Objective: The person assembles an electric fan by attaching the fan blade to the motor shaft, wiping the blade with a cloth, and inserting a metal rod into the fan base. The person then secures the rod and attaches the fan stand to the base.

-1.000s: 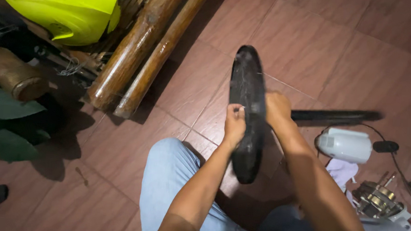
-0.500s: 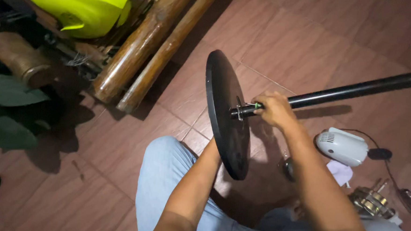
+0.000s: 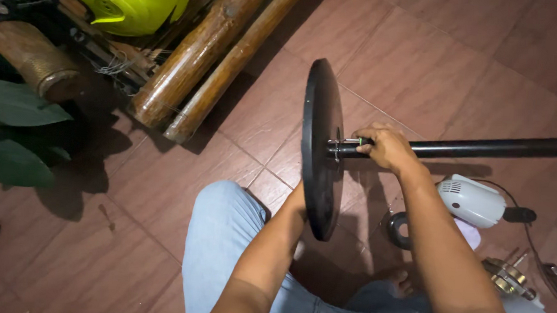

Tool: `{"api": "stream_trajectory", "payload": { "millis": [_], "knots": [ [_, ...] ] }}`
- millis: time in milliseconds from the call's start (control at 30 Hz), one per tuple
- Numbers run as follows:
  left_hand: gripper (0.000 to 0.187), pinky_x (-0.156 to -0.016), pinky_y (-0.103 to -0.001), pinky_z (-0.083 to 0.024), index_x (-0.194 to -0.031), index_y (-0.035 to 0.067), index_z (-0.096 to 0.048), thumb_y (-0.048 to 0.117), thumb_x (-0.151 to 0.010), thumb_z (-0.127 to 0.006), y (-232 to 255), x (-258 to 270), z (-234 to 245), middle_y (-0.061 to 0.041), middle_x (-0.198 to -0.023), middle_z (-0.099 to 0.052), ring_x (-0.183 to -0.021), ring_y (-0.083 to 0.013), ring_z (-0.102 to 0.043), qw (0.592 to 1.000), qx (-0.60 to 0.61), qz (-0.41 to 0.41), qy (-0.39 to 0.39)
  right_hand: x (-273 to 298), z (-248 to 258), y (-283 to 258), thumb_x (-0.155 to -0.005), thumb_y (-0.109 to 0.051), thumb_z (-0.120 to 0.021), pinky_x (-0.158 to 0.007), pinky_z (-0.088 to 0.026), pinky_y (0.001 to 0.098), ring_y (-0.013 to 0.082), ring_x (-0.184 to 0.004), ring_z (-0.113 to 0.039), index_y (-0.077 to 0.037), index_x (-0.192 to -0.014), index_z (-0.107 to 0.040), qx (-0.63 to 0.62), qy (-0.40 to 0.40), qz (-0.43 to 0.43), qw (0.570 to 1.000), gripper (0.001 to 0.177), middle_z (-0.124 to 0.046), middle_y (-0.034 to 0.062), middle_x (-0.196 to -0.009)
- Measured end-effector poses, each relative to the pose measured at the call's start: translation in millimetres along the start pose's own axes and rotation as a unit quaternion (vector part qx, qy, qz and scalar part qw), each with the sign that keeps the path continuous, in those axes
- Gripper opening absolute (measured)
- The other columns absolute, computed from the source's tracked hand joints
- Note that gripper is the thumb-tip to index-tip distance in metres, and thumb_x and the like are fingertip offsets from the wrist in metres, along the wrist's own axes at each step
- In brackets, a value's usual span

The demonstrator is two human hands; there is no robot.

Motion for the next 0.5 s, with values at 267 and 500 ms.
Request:
{"api": "stream_trajectory", "payload": {
  "millis": [267, 500],
  "knots": [
    [0.062, -0.072, -0.034, -0.052, -0.126, 0.007, -0.062, 0.06, -0.106, -0.037, 22.0, -36.0, 23.7, -0.004, -0.091, -0.064, -0.079, -0.0191, -0.06, 0.985, 0.019, -0.12, 0.125, -4.7, 6.4, -2.9, -0.08, -0.024, -0.08, -0.098, -0.047, 0.0434, 0.0286, -0.108, -0.063, -0.021, -0.11, -0.08, 0.029, 0.001, 0.02, 0.999, 0.031, -0.072, 0.0057, -0.103],
    [0.068, -0.074, -0.035, -0.051, -0.128, 0.006, -0.062, 0.064, -0.106, -0.035, -12.0, -71.6, 75.2, -0.005, -0.092, -0.064, -0.081, -0.0202, -0.059, 0.944, 0.113, -0.114, 0.287, -5.9, 4.7, 9.3, -0.077, -0.026, -0.081, -0.095, -0.048, 0.042, 0.027, -0.106, -0.064, -0.022, -0.109, -0.08, 0.007, -0.001, 0.018, 1.0, 0.032, -0.072, 0.0043, -0.101]
  ]
}}
Point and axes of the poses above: each hand's wrist, its own x-axis away from the middle knuckle, its own z-axis out of the back of the hand, y = z × x, the point moved 6 cm from there along -x, towards the middle knuckle
